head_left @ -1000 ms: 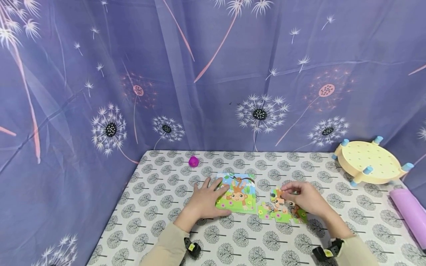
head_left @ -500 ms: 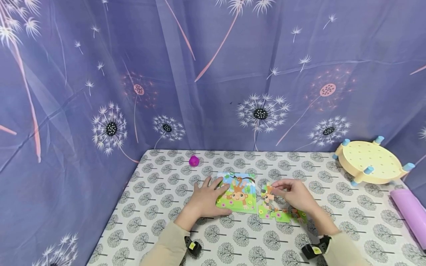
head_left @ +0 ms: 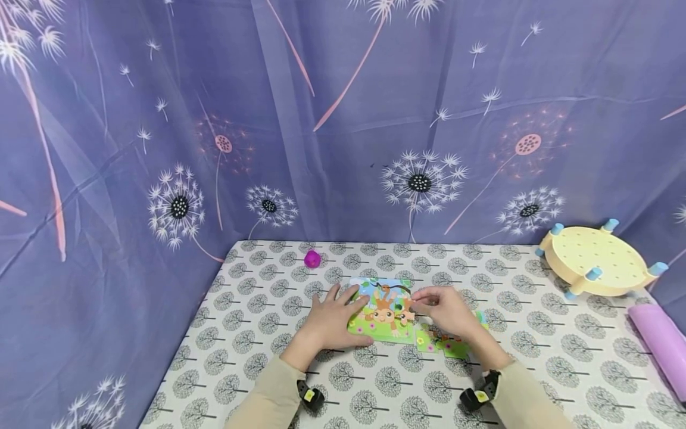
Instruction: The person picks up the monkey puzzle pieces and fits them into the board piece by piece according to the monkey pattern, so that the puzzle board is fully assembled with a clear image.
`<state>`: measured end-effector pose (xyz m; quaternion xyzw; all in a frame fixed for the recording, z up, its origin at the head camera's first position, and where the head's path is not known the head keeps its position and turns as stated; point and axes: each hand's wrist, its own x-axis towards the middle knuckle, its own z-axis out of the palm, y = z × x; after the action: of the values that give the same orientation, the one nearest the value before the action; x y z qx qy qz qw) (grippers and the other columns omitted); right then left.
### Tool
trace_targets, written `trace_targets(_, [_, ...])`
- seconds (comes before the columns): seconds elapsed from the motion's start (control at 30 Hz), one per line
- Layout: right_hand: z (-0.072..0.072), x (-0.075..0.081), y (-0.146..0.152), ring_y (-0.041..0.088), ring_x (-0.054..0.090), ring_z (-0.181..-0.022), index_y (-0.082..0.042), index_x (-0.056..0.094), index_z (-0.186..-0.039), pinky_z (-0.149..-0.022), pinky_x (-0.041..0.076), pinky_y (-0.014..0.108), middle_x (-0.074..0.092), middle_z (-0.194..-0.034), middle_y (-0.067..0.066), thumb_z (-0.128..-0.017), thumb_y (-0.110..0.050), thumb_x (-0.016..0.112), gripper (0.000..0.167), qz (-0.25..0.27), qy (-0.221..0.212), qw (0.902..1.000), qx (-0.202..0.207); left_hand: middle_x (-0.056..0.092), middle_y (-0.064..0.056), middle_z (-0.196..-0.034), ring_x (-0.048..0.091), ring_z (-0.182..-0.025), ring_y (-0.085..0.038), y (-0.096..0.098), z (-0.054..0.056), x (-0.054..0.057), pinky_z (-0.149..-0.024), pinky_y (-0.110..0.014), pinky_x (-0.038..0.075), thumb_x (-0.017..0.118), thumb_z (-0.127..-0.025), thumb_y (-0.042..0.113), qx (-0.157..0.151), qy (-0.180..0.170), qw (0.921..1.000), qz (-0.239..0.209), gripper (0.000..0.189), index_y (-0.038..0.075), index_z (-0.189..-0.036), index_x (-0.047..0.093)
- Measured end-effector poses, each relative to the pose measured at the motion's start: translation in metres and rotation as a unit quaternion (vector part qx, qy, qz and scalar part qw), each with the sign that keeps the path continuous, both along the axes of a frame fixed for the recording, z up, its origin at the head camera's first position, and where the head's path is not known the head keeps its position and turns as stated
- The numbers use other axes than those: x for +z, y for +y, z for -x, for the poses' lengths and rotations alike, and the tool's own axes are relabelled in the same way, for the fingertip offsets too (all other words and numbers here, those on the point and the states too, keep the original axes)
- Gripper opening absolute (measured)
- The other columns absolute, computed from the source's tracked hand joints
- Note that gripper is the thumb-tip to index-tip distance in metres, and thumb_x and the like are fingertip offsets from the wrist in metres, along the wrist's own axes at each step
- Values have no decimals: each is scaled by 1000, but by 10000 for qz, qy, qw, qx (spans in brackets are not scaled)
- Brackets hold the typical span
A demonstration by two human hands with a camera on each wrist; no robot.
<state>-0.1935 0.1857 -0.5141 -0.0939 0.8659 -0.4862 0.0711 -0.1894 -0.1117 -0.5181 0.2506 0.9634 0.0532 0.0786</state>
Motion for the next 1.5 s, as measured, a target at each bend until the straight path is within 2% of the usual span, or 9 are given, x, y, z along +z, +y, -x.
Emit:
trace_targets(0.2, [5, 2, -21, 20, 68, -75, -4, 77, -108, -61, 56, 28, 75, -94, 4, -94, -16, 78, 19, 168, 81, 9996, 208, 21, 3, -172, 21, -153, -46, -1, 0, 0, -108, -83, 23, 51, -82, 89, -15, 22, 10000, -11, 99, 36, -163, 34])
trace_targets(0.3, [10, 1, -31, 17, 67, -78, -5, 78, -107, -67, 56, 29, 75, -94, 2, -94, -14, 78, 16, 51, 176, 9995, 238, 21, 3, -172, 22, -153, -47, -1, 1, 1, -108, -83, 23, 52, -82, 89, -15, 29, 10000, -3, 99, 36, -163, 34])
trace_targets(0.53, [16, -4, -48, 15, 70, -83, -7, 79, -107, -75, 60, 33, 76, -97, 2, -93, -13, 78, 15, 17, -4, 9999, 167, 20, 3, -172, 21, -153, -47, -1, 0, 1, -107, -84, 23, 51, -82, 90, -30, 17, 10000, -11, 99, 36, -163, 33])
trace_targets(0.77, [16, -5, -58, 15, 69, -78, -9, 80, -104, -71, 59, 32, 76, -91, 0, -91, -16, 81, 14, -45, -253, 9993, -268, 21, 2, -172, 22, -153, -48, -1, -1, 1, -107, -84, 23, 52, -82, 89, -36, 41, 10000, -49, 99, 35, -163, 34])
trace_targets(1.07, [19, -3, -65, 16, 65, -70, -10, 81, -104, -59, 53, 31, 75, -92, 0, -91, -22, 81, 17, -413, -394, 9971, -494, 20, 1, -172, 24, -152, -47, 0, -7, 3, -107, -84, 23, 48, -87, 86, -136, 117, 9998, 5, 97, 30, -165, 32])
trace_targets(1.2, [19, -3, -68, 16, 64, -68, -10, 81, -103, -57, 52, 31, 75, -91, 0, -92, -24, 80, 18, -509, -469, 9961, -541, 21, 2, -172, 22, -153, -46, 0, -11, 2, -108, -82, 24, 48, -90, 82, -282, 127, 9994, -128, 94, 27, -165, 32])
trace_targets(1.37, [20, -4, -69, 15, 64, -68, -10, 81, -104, -58, 52, 30, 76, -90, 0, -91, -23, 80, 18, -675, -420, 9951, -589, 18, 6, -172, 12, -156, -42, 5, -18, 1, -107, -84, 21, 53, -90, 80, -610, -3, 9970, -480, 93, 31, -165, 31])
trace_targets(1.5, [21, -3, -69, 15, 65, -69, -11, 81, -105, -59, 53, 31, 76, -91, 0, -91, -24, 81, 19, -723, -404, 9948, -586, 15, 9, -173, 8, -157, -40, 8, -19, -1, -108, -85, 18, 51, -89, 82, -698, -41, 9965, -468, 93, 32, -165, 29])
